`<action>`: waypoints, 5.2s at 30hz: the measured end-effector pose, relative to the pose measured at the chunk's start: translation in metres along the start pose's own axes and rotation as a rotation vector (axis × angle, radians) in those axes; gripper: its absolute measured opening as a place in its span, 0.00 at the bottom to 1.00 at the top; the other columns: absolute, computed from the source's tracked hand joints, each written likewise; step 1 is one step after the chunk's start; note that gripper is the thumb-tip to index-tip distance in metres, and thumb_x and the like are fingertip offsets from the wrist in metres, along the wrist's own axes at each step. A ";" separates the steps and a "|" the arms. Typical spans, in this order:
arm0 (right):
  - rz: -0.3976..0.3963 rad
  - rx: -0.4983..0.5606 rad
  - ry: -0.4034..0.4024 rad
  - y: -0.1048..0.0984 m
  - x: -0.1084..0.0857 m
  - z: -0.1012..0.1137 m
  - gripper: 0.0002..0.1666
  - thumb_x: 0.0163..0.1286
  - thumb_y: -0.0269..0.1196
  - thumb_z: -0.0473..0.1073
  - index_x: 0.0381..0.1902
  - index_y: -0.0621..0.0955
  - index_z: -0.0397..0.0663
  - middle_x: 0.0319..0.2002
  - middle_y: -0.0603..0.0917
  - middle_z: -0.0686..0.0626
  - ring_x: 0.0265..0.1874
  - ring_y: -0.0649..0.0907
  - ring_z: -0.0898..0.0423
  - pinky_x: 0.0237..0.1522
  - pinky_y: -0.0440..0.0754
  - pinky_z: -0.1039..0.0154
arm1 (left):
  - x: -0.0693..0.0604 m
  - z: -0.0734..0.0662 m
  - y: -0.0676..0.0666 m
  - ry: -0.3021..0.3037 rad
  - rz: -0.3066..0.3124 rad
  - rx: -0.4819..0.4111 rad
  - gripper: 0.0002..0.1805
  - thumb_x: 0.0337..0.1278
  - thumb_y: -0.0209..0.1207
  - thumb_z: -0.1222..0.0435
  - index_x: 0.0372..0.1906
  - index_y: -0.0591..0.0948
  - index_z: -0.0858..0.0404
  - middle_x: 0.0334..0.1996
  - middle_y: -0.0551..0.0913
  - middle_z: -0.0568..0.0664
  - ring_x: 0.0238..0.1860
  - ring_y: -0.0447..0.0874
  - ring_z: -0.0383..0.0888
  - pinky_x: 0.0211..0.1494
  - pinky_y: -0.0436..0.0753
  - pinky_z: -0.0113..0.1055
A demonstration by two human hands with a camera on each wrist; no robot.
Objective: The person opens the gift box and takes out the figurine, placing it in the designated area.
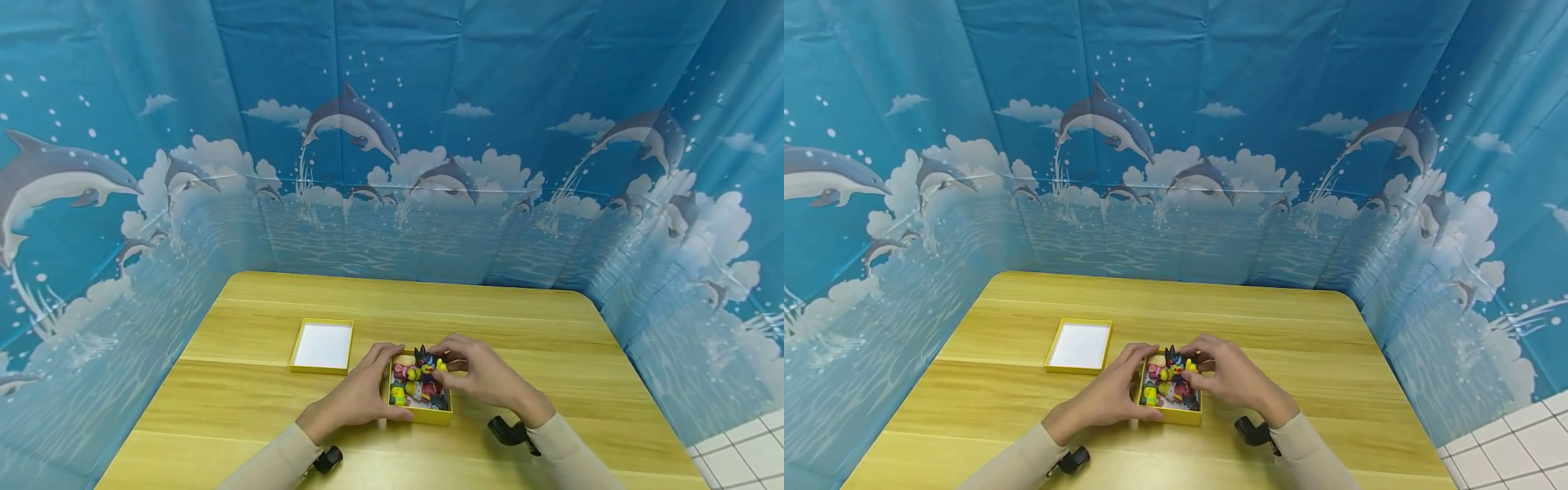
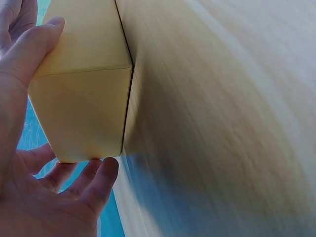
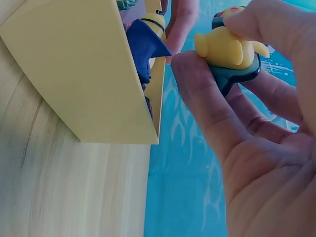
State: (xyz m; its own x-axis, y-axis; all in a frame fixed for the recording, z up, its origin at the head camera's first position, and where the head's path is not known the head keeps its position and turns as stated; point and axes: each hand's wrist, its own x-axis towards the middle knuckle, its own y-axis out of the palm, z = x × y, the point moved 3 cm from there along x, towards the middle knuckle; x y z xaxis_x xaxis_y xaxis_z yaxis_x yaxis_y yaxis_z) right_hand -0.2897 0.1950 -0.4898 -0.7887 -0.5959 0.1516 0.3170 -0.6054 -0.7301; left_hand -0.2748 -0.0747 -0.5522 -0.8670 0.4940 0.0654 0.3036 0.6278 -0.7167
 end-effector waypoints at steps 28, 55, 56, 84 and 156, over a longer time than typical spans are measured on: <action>-0.095 0.071 0.097 -0.013 -0.004 -0.020 0.24 0.85 0.74 0.51 0.72 0.88 0.50 0.67 0.93 0.46 0.62 0.94 0.44 0.69 0.92 0.42 | 0.001 -0.001 0.000 -0.016 0.019 -0.002 0.72 0.55 0.86 0.34 0.96 0.59 0.54 0.91 0.64 0.52 0.87 0.74 0.59 0.86 0.80 0.63; -0.100 0.178 0.172 -0.028 -0.011 -0.063 0.16 0.85 0.74 0.42 0.64 0.85 0.45 0.59 0.91 0.46 0.72 0.90 0.35 0.77 0.87 0.43 | 0.000 0.002 0.001 -0.031 0.020 0.005 0.72 0.55 0.84 0.32 0.97 0.58 0.51 0.92 0.63 0.49 0.88 0.74 0.59 0.87 0.80 0.61; -0.095 0.181 0.184 -0.028 -0.012 -0.066 0.16 0.85 0.74 0.41 0.64 0.85 0.44 0.60 0.91 0.45 0.73 0.89 0.34 0.77 0.87 0.43 | -0.001 0.002 0.001 -0.030 0.019 0.003 0.72 0.56 0.85 0.32 0.97 0.58 0.51 0.91 0.64 0.50 0.87 0.74 0.59 0.87 0.80 0.62; -0.007 0.070 0.258 -0.015 -0.014 -0.109 0.21 0.80 0.78 0.38 0.66 0.88 0.39 0.62 0.92 0.41 0.65 0.92 0.37 0.71 0.90 0.40 | -0.001 0.001 0.002 -0.019 0.014 0.004 0.72 0.56 0.85 0.33 0.96 0.59 0.53 0.91 0.64 0.50 0.87 0.74 0.59 0.86 0.80 0.62; -0.074 -0.179 0.063 -0.031 -0.013 -0.057 0.35 0.77 0.81 0.42 0.78 0.84 0.54 0.74 0.88 0.46 0.75 0.86 0.35 0.75 0.85 0.28 | 0.001 0.000 0.002 -0.036 0.001 0.010 0.72 0.52 0.86 0.32 0.95 0.61 0.52 0.88 0.67 0.51 0.85 0.76 0.57 0.86 0.81 0.60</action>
State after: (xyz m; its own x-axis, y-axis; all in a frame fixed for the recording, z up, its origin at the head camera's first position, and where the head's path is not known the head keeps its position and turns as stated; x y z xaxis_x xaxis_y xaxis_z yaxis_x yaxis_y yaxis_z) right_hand -0.3195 0.2518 -0.5072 -0.8397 -0.5153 0.1710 0.1630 -0.5397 -0.8259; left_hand -0.2749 -0.0732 -0.5534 -0.8804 0.4726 0.0397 0.3008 0.6213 -0.7235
